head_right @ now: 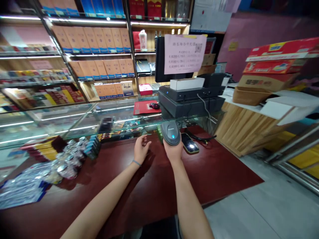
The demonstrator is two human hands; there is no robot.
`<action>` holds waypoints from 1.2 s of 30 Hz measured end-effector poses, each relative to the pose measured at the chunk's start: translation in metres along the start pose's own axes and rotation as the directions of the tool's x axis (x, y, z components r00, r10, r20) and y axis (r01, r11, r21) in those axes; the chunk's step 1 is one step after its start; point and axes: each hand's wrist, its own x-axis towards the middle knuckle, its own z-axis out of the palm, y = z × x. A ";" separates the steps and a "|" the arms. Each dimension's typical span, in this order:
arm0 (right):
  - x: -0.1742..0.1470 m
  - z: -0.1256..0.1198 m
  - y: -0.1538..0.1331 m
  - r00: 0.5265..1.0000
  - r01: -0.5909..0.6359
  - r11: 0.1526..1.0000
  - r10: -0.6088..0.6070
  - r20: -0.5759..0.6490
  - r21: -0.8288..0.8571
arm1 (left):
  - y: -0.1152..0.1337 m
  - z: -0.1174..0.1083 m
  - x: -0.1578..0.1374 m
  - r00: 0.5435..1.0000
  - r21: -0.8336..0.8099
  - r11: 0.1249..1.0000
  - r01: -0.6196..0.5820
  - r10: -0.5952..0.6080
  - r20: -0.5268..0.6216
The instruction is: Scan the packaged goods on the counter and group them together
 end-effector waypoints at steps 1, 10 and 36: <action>-0.003 0.004 -0.002 1.000 0.002 1.000 -0.002 -0.019 -0.016 | 0.001 -0.015 -0.002 1.000 0.014 1.000 -0.012 0.012 -0.025; -0.036 0.033 -0.006 0.971 0.166 0.974 -0.135 0.195 -0.154 | 0.007 -0.147 -0.024 0.958 0.169 0.985 -0.022 0.070 -0.280; -0.090 0.073 -0.067 0.662 0.578 0.816 -0.447 0.601 -0.029 | -0.041 -0.262 -0.031 0.917 0.483 0.873 0.073 0.132 -0.377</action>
